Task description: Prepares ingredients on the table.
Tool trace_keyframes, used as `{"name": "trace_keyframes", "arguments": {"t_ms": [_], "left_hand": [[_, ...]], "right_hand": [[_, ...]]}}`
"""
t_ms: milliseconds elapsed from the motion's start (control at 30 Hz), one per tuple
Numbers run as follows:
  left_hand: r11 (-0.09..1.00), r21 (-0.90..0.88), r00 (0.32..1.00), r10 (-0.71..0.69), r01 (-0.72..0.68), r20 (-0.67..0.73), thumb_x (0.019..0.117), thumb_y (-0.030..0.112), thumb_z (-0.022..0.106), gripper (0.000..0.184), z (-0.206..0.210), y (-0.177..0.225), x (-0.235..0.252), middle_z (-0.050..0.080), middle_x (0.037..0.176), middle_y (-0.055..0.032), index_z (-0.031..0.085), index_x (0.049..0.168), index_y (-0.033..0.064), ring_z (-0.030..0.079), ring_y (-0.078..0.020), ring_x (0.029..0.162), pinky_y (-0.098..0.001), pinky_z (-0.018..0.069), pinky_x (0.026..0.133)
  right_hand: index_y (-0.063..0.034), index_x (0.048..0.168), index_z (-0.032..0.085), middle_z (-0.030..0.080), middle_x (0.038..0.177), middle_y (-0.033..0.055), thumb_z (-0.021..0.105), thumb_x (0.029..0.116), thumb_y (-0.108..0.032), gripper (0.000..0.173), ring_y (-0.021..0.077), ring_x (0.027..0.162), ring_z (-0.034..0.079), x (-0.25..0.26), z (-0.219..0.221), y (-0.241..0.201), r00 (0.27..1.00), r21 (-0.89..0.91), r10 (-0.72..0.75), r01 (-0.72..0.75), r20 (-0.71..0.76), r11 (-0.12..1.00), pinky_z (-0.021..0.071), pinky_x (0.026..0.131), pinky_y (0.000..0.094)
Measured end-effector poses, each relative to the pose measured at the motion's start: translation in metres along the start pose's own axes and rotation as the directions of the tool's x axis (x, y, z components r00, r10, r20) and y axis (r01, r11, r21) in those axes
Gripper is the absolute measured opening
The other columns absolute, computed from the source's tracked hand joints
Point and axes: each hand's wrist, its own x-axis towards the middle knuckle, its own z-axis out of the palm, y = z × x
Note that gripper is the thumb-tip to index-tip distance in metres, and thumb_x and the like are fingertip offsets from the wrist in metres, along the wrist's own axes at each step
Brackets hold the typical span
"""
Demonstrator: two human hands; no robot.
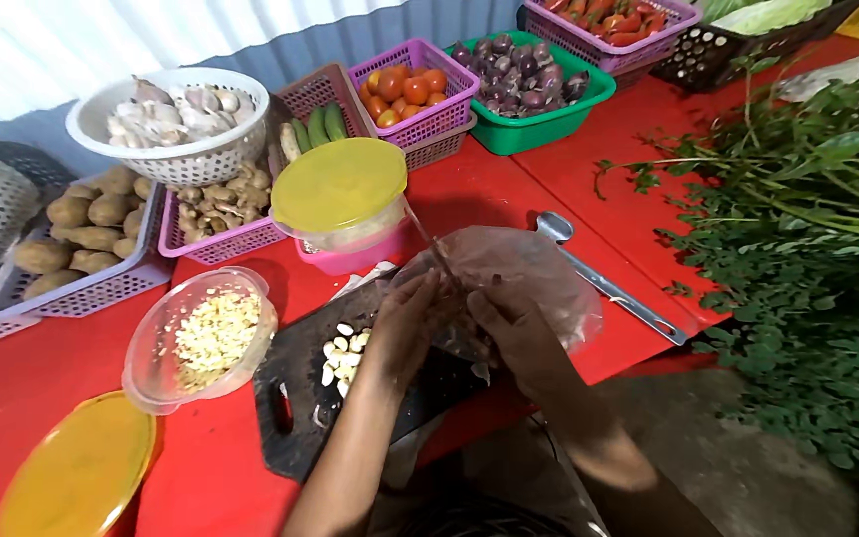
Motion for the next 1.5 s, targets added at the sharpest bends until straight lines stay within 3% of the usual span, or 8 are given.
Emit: {"name": "trace_keyframes", "arguments": {"t_ms": [133, 300, 467, 733, 933, 1067, 1367, 1500], "left_hand": [[0.999, 0.008, 0.999, 0.043, -0.043, -0.03, 0.1019, -0.002, 0.053, 0.018, -0.005, 0.002, 0.001, 0.071, 0.096, -0.0102, 0.063, 0.117, -0.0044, 0.071, -0.0143, 0.081, -0.0276, 0.0605, 0.079], [0.999, 0.017, 0.998, 0.037, -0.036, -0.056, 0.1012, -0.005, 0.053, 0.017, -0.013, 0.0, -0.006, 0.071, 0.095, -0.0107, 0.062, 0.115, -0.0062, 0.071, -0.0147, 0.081, -0.0277, 0.0606, 0.081], [0.996, -0.084, 0.999, -0.033, 0.034, 0.01, 0.1049, -0.004, 0.042, 0.03, -0.019, 0.002, -0.004, 0.07, 0.109, -0.0126, 0.054, 0.133, -0.0017, 0.072, -0.0171, 0.09, -0.0291, 0.0598, 0.086], [0.995, -0.089, 0.999, -0.033, 0.032, -0.012, 0.1029, -0.006, 0.041, 0.031, -0.004, 0.002, -0.001, 0.068, 0.114, -0.015, 0.057, 0.13, -0.0039, 0.071, -0.0209, 0.095, -0.0328, 0.0596, 0.089], [1.0, 0.027, 1.0, 0.0, 0.0, 0.006, 0.1028, -0.003, 0.051, 0.025, 0.005, 0.001, 0.001, 0.07, 0.103, -0.012, 0.055, 0.128, -0.0026, 0.072, -0.0176, 0.085, -0.03, 0.0614, 0.082], [0.999, 0.028, 0.999, -0.028, 0.027, 0.03, 0.1056, 0.001, 0.047, 0.032, 0.002, 0.002, 0.003, 0.071, 0.109, -0.0146, 0.056, 0.136, 0.0003, 0.072, -0.0203, 0.094, -0.0316, 0.059, 0.086], [0.996, -0.078, 0.999, -0.033, 0.034, 0.021, 0.1057, -0.001, 0.044, 0.029, 0.003, 0.001, 0.007, 0.071, 0.109, -0.0145, 0.06, 0.129, -0.0033, 0.073, -0.0197, 0.094, -0.0308, 0.0596, 0.088], [0.995, -0.082, 0.998, -0.053, 0.049, -0.042, 0.1066, 0.002, 0.044, 0.024, 0.008, 0.002, 0.007, 0.071, 0.1, -0.011, 0.06, 0.124, -0.0027, 0.072, -0.0164, 0.084, -0.0285, 0.0609, 0.082]], "right_hand": [[-0.0057, 0.114, 0.065, 0.057, 0.075, -0.0044, 0.045, 0.1085, -0.02, 0.025, 0.0003, 0.051, 0.048, -0.001, -0.001, -0.003, 0.994, 0.044, 0.098, -0.1, 0.038, 0.994, 0.0418, 0.045, 0.0147], [-0.0053, 0.104, 0.066, 0.059, 0.074, -0.0033, 0.046, 0.1084, -0.016, 0.023, 0.0011, 0.05, 0.049, 0.005, -0.019, -0.013, 0.988, -0.048, 0.075, -0.082, -0.137, 0.995, 0.0426, 0.045, 0.015], [-0.0097, 0.092, 0.059, 0.053, 0.07, -0.0058, 0.036, 0.1119, -0.025, 0.034, 0.0, 0.05, 0.042, 0.009, -0.029, -0.017, 0.986, -0.272, 0.168, -0.165, -0.013, 0.948, 0.0367, 0.045, 0.0147], [-0.0121, 0.145, 0.054, 0.058, 0.081, -0.0039, 0.039, 0.1113, -0.025, 0.039, 0.0006, 0.057, 0.047, 0.007, -0.032, -0.01, 0.994, -0.396, 0.096, -0.108, -0.051, 0.912, 0.0393, 0.051, 0.0166], [-0.0106, 0.148, 0.05, 0.056, 0.079, -0.004, 0.037, 0.1118, -0.027, 0.041, 0.0013, 0.056, 0.046, 0.007, -0.034, -0.007, 0.991, -0.398, 0.124, -0.132, -0.047, 0.908, 0.0395, 0.05, 0.0173], [-0.0048, 0.122, 0.06, 0.053, 0.076, -0.004, 0.037, 0.1119, -0.026, 0.033, 0.0017, 0.057, 0.047, 0.006, -0.034, -0.008, 0.989, -0.426, 0.118, -0.145, -0.089, 0.893, 0.041, 0.052, 0.0178], [-0.0134, 0.147, 0.054, 0.058, 0.082, -0.0029, 0.045, 0.1094, -0.027, 0.041, 0.0015, 0.06, 0.048, 0.006, -0.035, -0.003, 0.999, -0.437, 0.03, -0.047, -0.045, 0.898, 0.0412, 0.054, 0.0176], [-0.0073, 0.141, 0.06, 0.067, 0.096, -0.0036, 0.053, 0.1053, -0.028, 0.041, -0.0052, 0.074, 0.056, 0.001, -0.033, 0.003, 0.985, -0.483, -0.165, 0.171, 0.055, 0.859, 0.0482, 0.068, 0.0129]]}}
